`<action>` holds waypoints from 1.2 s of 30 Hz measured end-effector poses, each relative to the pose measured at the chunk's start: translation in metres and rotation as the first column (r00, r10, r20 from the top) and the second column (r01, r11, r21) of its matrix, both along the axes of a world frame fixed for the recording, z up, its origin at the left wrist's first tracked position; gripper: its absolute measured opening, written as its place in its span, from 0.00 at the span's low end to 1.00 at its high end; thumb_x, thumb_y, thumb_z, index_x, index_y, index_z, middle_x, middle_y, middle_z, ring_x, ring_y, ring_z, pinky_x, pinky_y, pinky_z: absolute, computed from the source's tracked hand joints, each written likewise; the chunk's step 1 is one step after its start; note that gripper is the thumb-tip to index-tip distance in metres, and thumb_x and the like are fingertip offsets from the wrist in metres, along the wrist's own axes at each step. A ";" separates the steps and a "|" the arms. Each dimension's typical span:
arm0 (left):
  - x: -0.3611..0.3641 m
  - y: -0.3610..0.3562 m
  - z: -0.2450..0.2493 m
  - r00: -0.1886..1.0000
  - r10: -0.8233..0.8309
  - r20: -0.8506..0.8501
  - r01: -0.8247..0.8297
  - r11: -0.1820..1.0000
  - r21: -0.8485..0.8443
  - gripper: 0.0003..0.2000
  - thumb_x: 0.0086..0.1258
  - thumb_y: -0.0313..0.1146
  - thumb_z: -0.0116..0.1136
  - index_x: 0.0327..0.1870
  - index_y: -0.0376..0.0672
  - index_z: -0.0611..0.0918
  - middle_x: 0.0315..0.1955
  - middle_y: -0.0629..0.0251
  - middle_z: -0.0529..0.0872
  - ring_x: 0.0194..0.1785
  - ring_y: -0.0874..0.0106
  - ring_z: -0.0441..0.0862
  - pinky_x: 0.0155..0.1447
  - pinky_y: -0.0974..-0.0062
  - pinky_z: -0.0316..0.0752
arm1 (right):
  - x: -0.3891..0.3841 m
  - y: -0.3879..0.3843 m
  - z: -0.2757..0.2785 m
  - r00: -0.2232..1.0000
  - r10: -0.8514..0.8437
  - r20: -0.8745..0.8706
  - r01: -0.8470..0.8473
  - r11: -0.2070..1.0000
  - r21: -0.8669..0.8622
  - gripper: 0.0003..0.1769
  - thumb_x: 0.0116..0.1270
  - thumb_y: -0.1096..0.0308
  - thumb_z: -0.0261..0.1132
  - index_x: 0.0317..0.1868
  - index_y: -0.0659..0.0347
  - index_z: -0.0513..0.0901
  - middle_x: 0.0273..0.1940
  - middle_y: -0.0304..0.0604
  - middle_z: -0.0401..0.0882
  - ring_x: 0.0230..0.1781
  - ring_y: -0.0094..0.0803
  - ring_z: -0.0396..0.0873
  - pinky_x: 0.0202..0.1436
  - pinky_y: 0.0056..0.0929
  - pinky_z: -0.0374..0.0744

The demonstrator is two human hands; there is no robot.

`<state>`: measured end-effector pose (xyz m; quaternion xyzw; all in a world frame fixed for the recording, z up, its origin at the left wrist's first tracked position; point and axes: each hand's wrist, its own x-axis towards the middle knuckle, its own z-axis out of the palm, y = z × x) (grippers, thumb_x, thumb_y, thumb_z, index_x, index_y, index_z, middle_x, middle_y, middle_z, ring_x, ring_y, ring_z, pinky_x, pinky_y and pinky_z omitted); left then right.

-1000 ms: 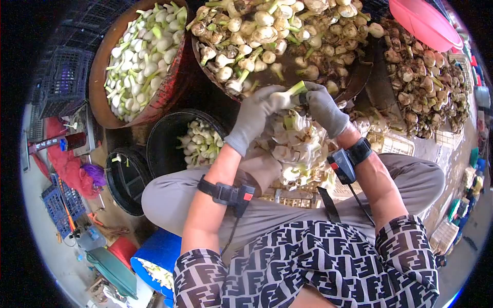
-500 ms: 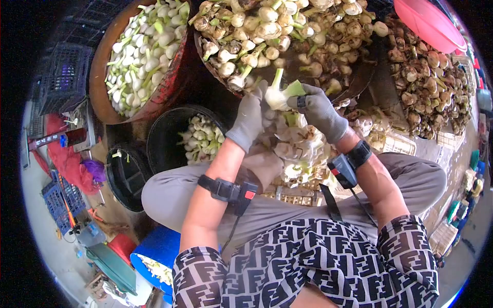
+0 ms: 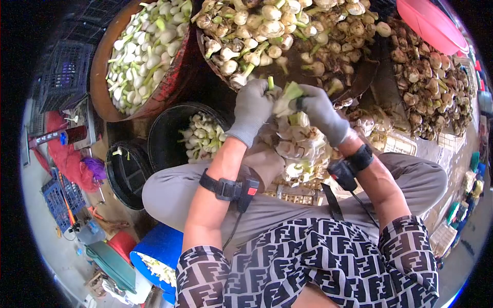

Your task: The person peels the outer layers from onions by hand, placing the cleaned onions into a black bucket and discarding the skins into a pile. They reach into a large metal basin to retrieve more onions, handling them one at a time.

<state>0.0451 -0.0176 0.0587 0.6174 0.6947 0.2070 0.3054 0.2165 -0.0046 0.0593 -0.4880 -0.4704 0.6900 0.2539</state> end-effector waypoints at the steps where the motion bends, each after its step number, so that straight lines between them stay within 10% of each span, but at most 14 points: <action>1: -0.003 -0.001 0.004 0.983 0.046 0.176 -0.040 0.998 -0.038 0.10 0.60 0.35 0.60 0.40 0.43 0.82 0.32 0.59 0.84 0.35 0.72 0.81 0.42 0.77 0.73 | 0.007 0.001 0.002 0.947 -0.164 -0.276 0.110 0.973 -0.202 0.12 0.55 0.73 0.62 0.39 0.72 0.77 0.34 0.37 0.78 0.34 0.26 0.77 0.39 0.24 0.77; 2: -0.006 -0.001 0.010 0.934 0.096 0.344 -0.071 0.994 -0.084 0.09 0.62 0.34 0.59 0.40 0.41 0.82 0.33 0.61 0.84 0.36 0.75 0.80 0.43 0.78 0.73 | 0.016 -0.002 0.006 0.996 0.092 0.020 -0.092 0.904 0.417 0.12 0.56 0.75 0.62 0.40 0.71 0.77 0.31 0.37 0.79 0.32 0.27 0.77 0.38 0.24 0.77; 7: -0.012 -0.001 -0.002 0.209 0.152 0.966 -0.061 0.988 -0.143 0.10 0.68 0.33 0.52 0.43 0.35 0.79 0.40 0.62 0.83 0.44 0.73 0.80 0.50 0.79 0.74 | 0.034 -0.004 0.021 0.941 -0.079 0.329 -0.186 0.693 0.697 0.13 0.58 0.74 0.61 0.44 0.69 0.76 0.45 0.46 0.78 0.36 0.31 0.77 0.39 0.26 0.77; 9: -0.025 0.001 -0.001 -0.081 0.231 0.970 -0.062 0.970 -0.236 0.11 0.68 0.34 0.53 0.41 0.34 0.79 0.41 0.60 0.83 0.43 0.74 0.80 0.46 0.80 0.76 | 0.053 0.002 0.001 0.787 -0.330 -0.521 0.154 0.923 -0.352 0.19 0.62 0.64 0.58 0.49 0.69 0.72 0.50 0.49 0.75 0.41 0.25 0.74 0.41 0.24 0.75; 10: -0.030 0.002 0.001 -0.225 0.263 0.938 -0.052 0.958 -0.281 0.11 0.68 0.34 0.53 0.40 0.34 0.79 0.41 0.60 0.83 0.43 0.75 0.80 0.44 0.80 0.77 | 0.060 -0.002 0.004 0.928 -0.104 -0.359 0.061 0.990 -0.130 0.20 0.61 0.63 0.57 0.49 0.69 0.73 0.49 0.48 0.76 0.41 0.26 0.75 0.41 0.25 0.75; 12: -0.044 0.001 0.007 0.071 0.266 0.961 -0.062 0.963 -0.262 0.09 0.66 0.29 0.53 0.40 0.32 0.78 0.41 0.57 0.82 0.39 0.73 0.80 0.37 0.82 0.75 | 0.072 -0.011 0.010 0.836 0.305 0.457 -0.510 0.740 0.439 0.21 0.59 0.61 0.57 0.49 0.66 0.74 0.45 0.48 0.78 0.38 0.28 0.76 0.41 0.27 0.75; 13: -0.061 0.002 0.012 0.330 0.190 0.925 0.006 0.979 -0.203 0.08 0.64 0.29 0.54 0.39 0.33 0.79 0.39 0.57 0.83 0.37 0.73 0.81 0.35 0.81 0.74 | 0.065 -0.010 0.011 0.705 0.578 0.410 -0.536 0.813 -0.225 0.18 0.57 0.61 0.59 0.46 0.61 0.77 0.39 0.49 0.81 0.36 0.36 0.79 0.41 0.31 0.76; 14: -0.073 0.002 0.016 0.559 0.088 0.824 0.091 0.982 -0.167 0.08 0.62 0.29 0.55 0.37 0.33 0.80 0.36 0.56 0.84 0.35 0.74 0.81 0.33 0.81 0.73 | 0.065 -0.021 0.022 0.435 0.626 0.648 -0.800 0.599 -0.041 0.15 0.56 0.60 0.60 0.42 0.56 0.80 0.35 0.50 0.81 0.35 0.43 0.80 0.41 0.33 0.77; 16: -0.081 0.002 0.076 0.975 -0.218 0.043 0.212 0.852 -0.479 0.09 0.56 0.33 0.59 0.31 0.36 0.82 0.25 0.56 0.83 0.27 0.71 0.80 0.31 0.74 0.71 | 0.063 -0.020 0.029 0.403 0.537 0.741 -0.734 0.673 -0.089 0.15 0.55 0.69 0.64 0.46 0.56 0.80 0.34 0.41 0.82 0.33 0.27 0.80 0.38 0.25 0.77; 18: -0.096 -0.006 0.079 0.978 -0.200 -0.063 0.128 0.808 -0.575 0.18 0.56 0.45 0.61 0.35 0.37 0.81 0.24 0.58 0.81 0.30 0.64 0.80 0.38 0.71 0.74 | 0.066 0.005 0.013 0.722 0.368 0.586 -0.548 0.822 0.158 0.16 0.53 0.63 0.62 0.44 0.52 0.80 0.37 0.48 0.81 0.38 0.42 0.80 0.42 0.33 0.77; 21: -0.085 -0.004 0.074 0.941 -0.246 -0.232 0.162 0.931 -0.328 0.18 0.58 0.44 0.61 0.41 0.39 0.79 0.30 0.56 0.81 0.34 0.62 0.80 0.40 0.70 0.74 | 0.041 0.052 -0.009 0.727 0.286 0.624 -0.592 0.722 0.359 0.18 0.51 0.66 0.60 0.45 0.54 0.80 0.38 0.48 0.81 0.39 0.42 0.80 0.43 0.34 0.77; 24: -0.072 0.009 0.064 0.952 -0.247 -0.183 0.210 0.957 -0.198 0.19 0.58 0.45 0.60 0.43 0.40 0.78 0.32 0.56 0.81 0.36 0.63 0.80 0.41 0.70 0.74 | 0.015 0.089 -0.093 0.603 0.136 0.786 -0.786 0.267 0.557 0.19 0.51 0.67 0.59 0.45 0.60 0.79 0.38 0.48 0.81 0.39 0.44 0.80 0.43 0.36 0.77; 30: -0.064 0.021 0.048 0.943 -0.300 -0.144 0.277 0.947 -0.160 0.19 0.59 0.46 0.59 0.43 0.41 0.78 0.33 0.55 0.81 0.38 0.60 0.80 0.43 0.67 0.74 | -0.022 0.113 -0.174 -0.086 0.632 0.770 -0.944 0.194 -0.265 0.18 0.51 0.67 0.58 0.42 0.65 0.79 0.42 0.53 0.80 0.44 0.47 0.78 0.45 0.40 0.76; 36: -0.052 0.029 0.031 0.957 -0.274 -0.095 0.261 0.957 -0.129 0.22 0.56 0.42 0.62 0.50 0.43 0.74 0.44 0.54 0.79 0.48 0.57 0.77 0.51 0.65 0.71 | -0.005 0.116 -0.121 0.263 0.525 0.809 -0.846 0.529 -0.068 0.12 0.52 0.72 0.59 0.38 0.61 0.82 0.31 0.50 0.82 0.32 0.39 0.82 0.35 0.36 0.79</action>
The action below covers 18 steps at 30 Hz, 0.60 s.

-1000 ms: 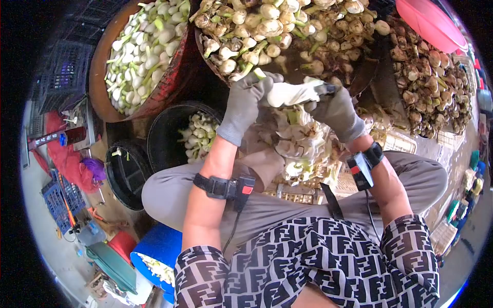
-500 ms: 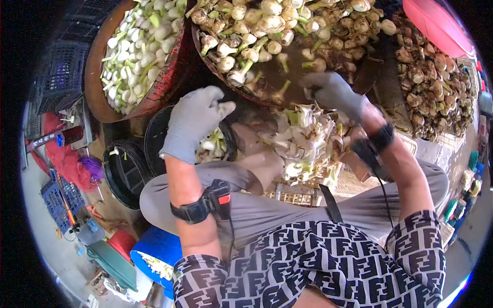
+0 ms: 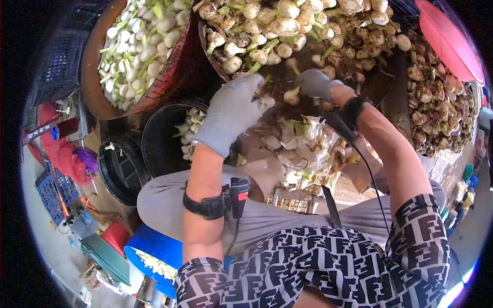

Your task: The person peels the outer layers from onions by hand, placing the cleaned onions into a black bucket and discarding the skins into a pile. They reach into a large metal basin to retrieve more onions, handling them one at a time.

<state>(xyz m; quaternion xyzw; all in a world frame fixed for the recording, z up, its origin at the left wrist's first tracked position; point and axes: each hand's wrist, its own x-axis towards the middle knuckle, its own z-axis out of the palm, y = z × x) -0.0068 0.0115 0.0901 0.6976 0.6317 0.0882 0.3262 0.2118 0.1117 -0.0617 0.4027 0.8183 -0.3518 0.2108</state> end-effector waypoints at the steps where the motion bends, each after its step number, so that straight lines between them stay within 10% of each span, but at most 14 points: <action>1: 0.005 -0.002 -0.006 0.999 0.008 0.054 -0.011 0.999 0.042 0.24 0.55 0.40 0.63 0.53 0.44 0.73 0.47 0.53 0.77 0.51 0.56 0.75 0.54 0.66 0.70 | 0.004 -0.004 0.027 0.980 -0.197 -0.037 0.194 0.979 -0.062 0.12 0.52 0.72 0.59 0.39 0.61 0.82 0.31 0.50 0.82 0.31 0.37 0.82 0.34 0.35 0.79; 5: 0.034 -0.010 -0.025 0.974 0.009 0.226 -0.039 0.991 0.127 0.38 0.49 0.29 0.67 0.63 0.46 0.62 0.58 0.49 0.67 0.61 0.53 0.66 0.63 0.66 0.62 | 0.019 -0.020 0.091 0.873 -0.402 -0.277 0.368 0.915 -0.167 0.15 0.52 0.71 0.61 0.43 0.61 0.81 0.38 0.45 0.80 0.37 0.30 0.78 0.43 0.27 0.76; 8: 0.051 -0.022 -0.040 0.972 0.027 0.232 -0.062 0.987 0.146 0.36 0.49 0.26 0.66 0.62 0.44 0.63 0.56 0.50 0.69 0.60 0.54 0.66 0.63 0.66 0.63 | 0.020 -0.051 0.129 0.512 -0.657 -0.554 0.446 0.754 -0.483 0.15 0.58 0.67 0.63 0.43 0.66 0.79 0.33 0.37 0.80 0.27 0.24 0.76 0.33 0.21 0.76; 13: 0.062 -0.028 -0.032 0.934 0.024 0.356 -0.099 0.976 0.193 0.31 0.49 0.24 0.63 0.58 0.44 0.67 0.52 0.53 0.73 0.57 0.57 0.70 0.61 0.67 0.65 | 0.005 -0.093 0.119 0.081 -0.914 -0.397 0.447 0.389 -0.805 0.14 0.61 0.64 0.65 0.42 0.65 0.80 0.33 0.33 0.79 0.29 0.18 0.73 0.32 0.17 0.73; 18: 0.065 -0.031 -0.030 0.956 -0.008 0.293 -0.072 0.963 0.261 0.31 0.49 0.25 0.64 0.58 0.43 0.68 0.51 0.53 0.74 0.55 0.57 0.72 0.60 0.67 0.66 | 0.002 -0.101 0.135 0.127 -0.915 -0.382 0.609 0.376 -0.698 0.11 0.59 0.67 0.66 0.39 0.66 0.81 0.32 0.36 0.80 0.27 0.19 0.73 0.30 0.18 0.72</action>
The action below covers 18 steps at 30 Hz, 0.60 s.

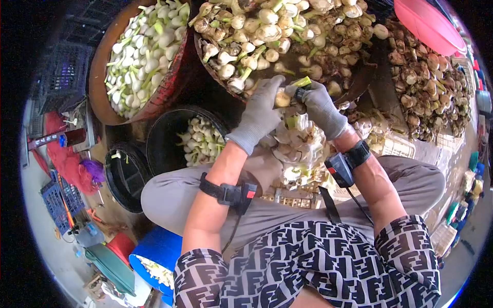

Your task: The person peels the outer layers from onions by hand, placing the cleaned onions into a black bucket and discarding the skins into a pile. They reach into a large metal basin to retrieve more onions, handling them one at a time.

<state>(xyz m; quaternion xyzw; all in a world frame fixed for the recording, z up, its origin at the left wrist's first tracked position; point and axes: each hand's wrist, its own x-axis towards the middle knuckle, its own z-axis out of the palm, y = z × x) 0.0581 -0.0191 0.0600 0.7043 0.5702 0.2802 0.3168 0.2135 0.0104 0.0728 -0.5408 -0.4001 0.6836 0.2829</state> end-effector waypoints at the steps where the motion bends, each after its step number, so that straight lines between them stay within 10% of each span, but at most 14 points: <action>1: 0.000 0.000 -0.001 1.000 -0.006 0.008 0.006 1.000 0.008 0.30 0.49 0.26 0.64 0.58 0.43 0.68 0.50 0.53 0.75 0.55 0.57 0.72 0.59 0.68 0.66 | 0.002 0.000 0.004 1.000 0.006 0.006 -0.006 1.000 -0.010 0.11 0.58 0.68 0.66 0.38 0.66 0.81 0.32 0.36 0.80 0.27 0.19 0.73 0.30 0.18 0.72; 9: -0.019 0.002 -0.002 0.914 0.055 0.403 0.075 0.952 -0.298 0.20 0.62 0.33 0.58 0.56 0.44 0.72 0.47 0.64 0.79 0.48 0.74 0.75 0.50 0.74 0.73 | 0.018 0.000 -0.022 0.996 0.064 -0.062 -0.060 0.997 0.053 0.13 0.54 0.73 0.65 0.41 0.67 0.79 0.31 0.38 0.81 0.29 0.22 0.76 0.34 0.21 0.74; 13: -0.010 0.000 0.000 0.318 0.723 0.614 0.133 0.607 -0.784 0.18 0.69 0.43 0.51 0.51 0.39 0.77 0.46 0.71 0.79 0.43 0.80 0.75 0.46 0.79 0.73 | 0.018 -0.005 -0.039 0.979 0.089 0.181 -0.144 0.937 0.319 0.15 0.54 0.72 0.66 0.44 0.66 0.78 0.34 0.39 0.81 0.34 0.23 0.78 0.40 0.24 0.75; 16: -0.017 0.003 -0.020 0.766 0.300 0.568 -0.016 0.893 -0.449 0.19 0.70 0.46 0.48 0.49 0.39 0.78 0.43 0.70 0.81 0.42 0.80 0.76 0.46 0.79 0.73 | 0.015 -0.004 -0.038 0.977 0.089 0.196 -0.169 0.881 0.441 0.16 0.55 0.71 0.66 0.44 0.65 0.78 0.35 0.41 0.81 0.35 0.23 0.77 0.41 0.25 0.75; 18: -0.012 0.001 -0.023 0.754 0.306 0.581 -0.088 0.924 -0.372 0.20 0.70 0.48 0.46 0.47 0.40 0.79 0.39 0.68 0.82 0.42 0.79 0.76 0.46 0.78 0.72 | 0.013 -0.004 -0.030 0.995 0.092 0.047 -0.102 0.934 0.342 0.15 0.56 0.70 0.66 0.44 0.65 0.78 0.35 0.41 0.81 0.34 0.23 0.77 0.39 0.24 0.75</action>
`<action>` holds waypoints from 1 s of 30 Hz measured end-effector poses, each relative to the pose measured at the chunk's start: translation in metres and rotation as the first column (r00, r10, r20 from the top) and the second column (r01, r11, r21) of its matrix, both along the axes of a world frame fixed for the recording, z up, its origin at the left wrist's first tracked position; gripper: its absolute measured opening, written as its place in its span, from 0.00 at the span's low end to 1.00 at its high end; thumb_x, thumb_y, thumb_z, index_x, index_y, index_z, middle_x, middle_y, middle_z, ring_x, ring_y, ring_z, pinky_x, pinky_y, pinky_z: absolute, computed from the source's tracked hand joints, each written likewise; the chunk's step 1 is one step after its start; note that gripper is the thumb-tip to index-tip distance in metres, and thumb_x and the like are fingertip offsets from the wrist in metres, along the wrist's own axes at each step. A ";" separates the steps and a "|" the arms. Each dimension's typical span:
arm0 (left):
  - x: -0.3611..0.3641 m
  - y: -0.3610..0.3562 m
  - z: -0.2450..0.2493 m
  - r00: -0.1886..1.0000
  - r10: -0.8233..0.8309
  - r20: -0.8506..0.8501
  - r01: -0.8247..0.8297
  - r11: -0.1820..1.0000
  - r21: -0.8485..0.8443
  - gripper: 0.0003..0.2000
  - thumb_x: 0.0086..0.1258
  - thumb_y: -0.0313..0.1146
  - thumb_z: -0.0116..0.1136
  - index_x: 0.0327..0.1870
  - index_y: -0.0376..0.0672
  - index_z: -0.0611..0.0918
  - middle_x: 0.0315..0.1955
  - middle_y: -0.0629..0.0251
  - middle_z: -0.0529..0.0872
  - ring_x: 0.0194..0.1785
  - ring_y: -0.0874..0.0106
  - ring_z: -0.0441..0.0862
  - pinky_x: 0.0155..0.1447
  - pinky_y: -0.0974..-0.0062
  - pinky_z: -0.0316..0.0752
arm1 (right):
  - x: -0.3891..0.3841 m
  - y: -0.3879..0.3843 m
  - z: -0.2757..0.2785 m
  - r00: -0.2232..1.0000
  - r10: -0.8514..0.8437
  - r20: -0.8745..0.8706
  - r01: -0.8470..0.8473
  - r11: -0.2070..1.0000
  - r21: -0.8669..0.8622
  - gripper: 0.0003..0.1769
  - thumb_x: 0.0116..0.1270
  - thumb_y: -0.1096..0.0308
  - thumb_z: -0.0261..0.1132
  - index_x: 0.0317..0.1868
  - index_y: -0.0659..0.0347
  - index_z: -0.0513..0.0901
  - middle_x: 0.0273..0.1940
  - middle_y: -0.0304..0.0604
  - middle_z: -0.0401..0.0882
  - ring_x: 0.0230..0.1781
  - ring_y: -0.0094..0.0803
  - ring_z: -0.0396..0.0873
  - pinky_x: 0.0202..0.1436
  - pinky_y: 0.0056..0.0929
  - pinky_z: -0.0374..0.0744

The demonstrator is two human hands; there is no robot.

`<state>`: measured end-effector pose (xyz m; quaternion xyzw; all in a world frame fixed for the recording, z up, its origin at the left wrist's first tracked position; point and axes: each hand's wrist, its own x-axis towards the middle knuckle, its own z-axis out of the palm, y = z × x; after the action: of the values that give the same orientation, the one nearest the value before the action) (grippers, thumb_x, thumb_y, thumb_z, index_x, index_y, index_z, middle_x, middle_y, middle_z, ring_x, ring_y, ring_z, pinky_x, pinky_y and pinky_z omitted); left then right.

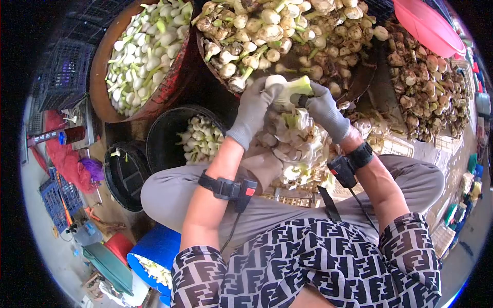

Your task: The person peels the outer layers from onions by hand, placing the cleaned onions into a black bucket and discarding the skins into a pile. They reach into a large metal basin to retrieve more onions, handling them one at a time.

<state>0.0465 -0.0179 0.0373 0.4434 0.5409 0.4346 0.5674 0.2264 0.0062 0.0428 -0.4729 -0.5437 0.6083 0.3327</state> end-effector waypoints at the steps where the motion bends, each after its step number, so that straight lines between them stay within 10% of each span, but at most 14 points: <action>1: 0.000 0.000 0.006 0.997 0.054 0.053 -0.053 0.998 -0.022 0.20 0.70 0.48 0.47 0.46 0.38 0.79 0.38 0.66 0.82 0.41 0.77 0.76 0.46 0.77 0.72 | 0.000 -0.002 0.007 0.990 -0.035 -0.137 0.010 0.984 -0.176 0.15 0.56 0.70 0.65 0.44 0.66 0.78 0.35 0.41 0.80 0.34 0.23 0.77 0.38 0.24 0.75; 2: 0.001 -0.001 0.012 0.989 0.108 0.104 -0.104 0.993 -0.048 0.21 0.69 0.48 0.47 0.44 0.36 0.79 0.37 0.65 0.82 0.40 0.75 0.77 0.46 0.75 0.71 | -0.001 -0.004 0.014 0.960 -0.094 -0.262 -0.003 0.938 -0.347 0.14 0.56 0.70 0.65 0.43 0.66 0.78 0.34 0.40 0.80 0.33 0.22 0.77 0.37 0.23 0.75; 3: 0.002 -0.002 0.039 0.915 0.297 0.274 -0.133 0.861 -0.490 0.22 0.70 0.48 0.46 0.44 0.35 0.80 0.36 0.65 0.82 0.37 0.78 0.76 0.43 0.78 0.71 | 0.002 -0.006 0.021 0.996 0.053 -0.074 -0.059 0.996 -0.071 0.12 0.56 0.72 0.64 0.42 0.65 0.79 0.34 0.37 0.80 0.33 0.22 0.76 0.38 0.22 0.74; 5: -0.006 0.000 0.006 0.980 0.177 0.093 -0.156 0.966 -0.205 0.22 0.69 0.49 0.46 0.44 0.35 0.80 0.34 0.67 0.82 0.35 0.80 0.75 0.41 0.81 0.71 | 0.006 -0.010 0.032 0.913 0.162 0.375 -0.320 0.854 0.410 0.09 0.56 0.76 0.62 0.39 0.63 0.80 0.33 0.31 0.79 0.34 0.20 0.76 0.38 0.20 0.74; 11: -0.010 0.008 0.008 0.973 0.222 0.065 -0.220 0.975 -0.035 0.15 0.62 0.42 0.60 0.41 0.39 0.82 0.27 0.69 0.82 0.31 0.83 0.75 0.36 0.81 0.70 | 0.001 -0.009 0.041 0.969 -0.084 -0.231 -0.023 0.905 -0.425 0.06 0.54 0.76 0.63 0.34 0.63 0.81 0.32 0.39 0.80 0.32 0.28 0.78 0.37 0.25 0.75; 14: -0.006 0.004 0.014 0.887 0.101 -0.451 -0.056 0.992 0.112 0.14 0.61 0.40 0.62 0.40 0.38 0.83 0.28 0.67 0.83 0.32 0.82 0.76 0.36 0.81 0.71 | -0.001 -0.012 0.043 0.997 0.083 0.009 -0.080 0.984 -0.158 0.06 0.55 0.75 0.63 0.35 0.62 0.81 0.31 0.40 0.80 0.30 0.33 0.78 0.38 0.27 0.75; 17: -0.017 0.007 -0.002 0.979 0.089 -0.182 -0.090 0.996 0.006 0.12 0.60 0.37 0.63 0.40 0.39 0.83 0.30 0.65 0.85 0.32 0.81 0.77 0.38 0.81 0.72 | 0.017 -0.013 0.022 0.955 0.214 0.207 -0.291 0.819 0.494 0.07 0.56 0.74 0.61 0.37 0.63 0.80 0.31 0.35 0.80 0.30 0.22 0.76 0.34 0.22 0.73; 19: -0.028 0.007 0.013 0.997 0.063 -0.042 -0.064 0.998 -0.026 0.10 0.61 0.35 0.62 0.40 0.39 0.84 0.31 0.65 0.85 0.34 0.80 0.77 0.41 0.81 0.72 | 0.026 -0.014 0.037 0.940 0.110 0.322 -0.226 0.910 0.349 0.08 0.55 0.75 0.60 0.37 0.62 0.80 0.31 0.43 0.80 0.30 0.29 0.77 0.35 0.26 0.75; 20: -0.036 0.006 0.033 0.999 0.026 0.031 -0.025 0.999 -0.034 0.10 0.62 0.33 0.60 0.41 0.40 0.84 0.33 0.67 0.85 0.36 0.80 0.78 0.43 0.81 0.72 | 0.035 -0.012 0.043 0.873 0.041 0.486 -0.337 0.772 0.539 0.08 0.55 0.75 0.61 0.36 0.62 0.80 0.31 0.46 0.80 0.29 0.33 0.77 0.35 0.28 0.75; 22: -0.064 0.005 0.065 0.972 -0.165 -0.168 0.162 0.986 -0.029 0.10 0.60 0.33 0.60 0.40 0.39 0.83 0.32 0.63 0.85 0.35 0.75 0.80 0.43 0.78 0.73 | 0.059 -0.008 0.026 0.645 0.351 0.679 -0.559 0.822 0.107 0.12 0.54 0.70 0.61 0.40 0.62 0.80 0.35 0.49 0.80 0.34 0.41 0.78 0.39 0.33 0.76; 24: -0.089 0.004 0.088 0.726 -0.421 -0.544 0.274 0.902 -0.332 0.11 0.56 0.36 0.61 0.36 0.40 0.83 0.30 0.57 0.84 0.34 0.68 0.81 0.42 0.74 0.73 | 0.054 -0.012 0.046 0.465 0.734 0.494 -0.561 0.677 -0.477 0.15 0.53 0.67 0.61 0.42 0.61 0.80 0.37 0.49 0.80 0.36 0.44 0.78 0.41 0.35 0.76; 25: -0.096 -0.002 0.100 0.644 -0.453 -0.617 0.282 0.890 -0.359 0.12 0.55 0.37 0.62 0.36 0.40 0.82 0.30 0.55 0.83 0.35 0.65 0.81 0.42 0.72 0.73 | 0.060 -0.028 0.042 0.437 0.615 0.656 -0.760 0.643 -0.096 0.16 0.52 0.66 0.61 0.43 0.60 0.80 0.37 0.50 0.80 0.36 0.41 0.80 0.41 0.34 0.76; 30: -0.094 -0.005 0.099 0.471 -0.262 -0.842 0.206 0.961 -0.184 0.18 0.57 0.38 0.63 0.44 0.37 0.77 0.35 0.58 0.81 0.38 0.68 0.80 0.43 0.73 0.74 | 0.064 0.040 0.017 0.777 0.321 0.541 -0.426 0.901 0.077 0.14 0.52 0.68 0.59 0.41 0.57 0.80 0.35 0.46 0.81 0.34 0.36 0.80 0.40 0.31 0.76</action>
<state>-0.0479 -0.0229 0.1362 0.6534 0.6967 0.0600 0.2899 0.2900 0.0464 0.0595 -0.4653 -0.7527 0.4567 0.0915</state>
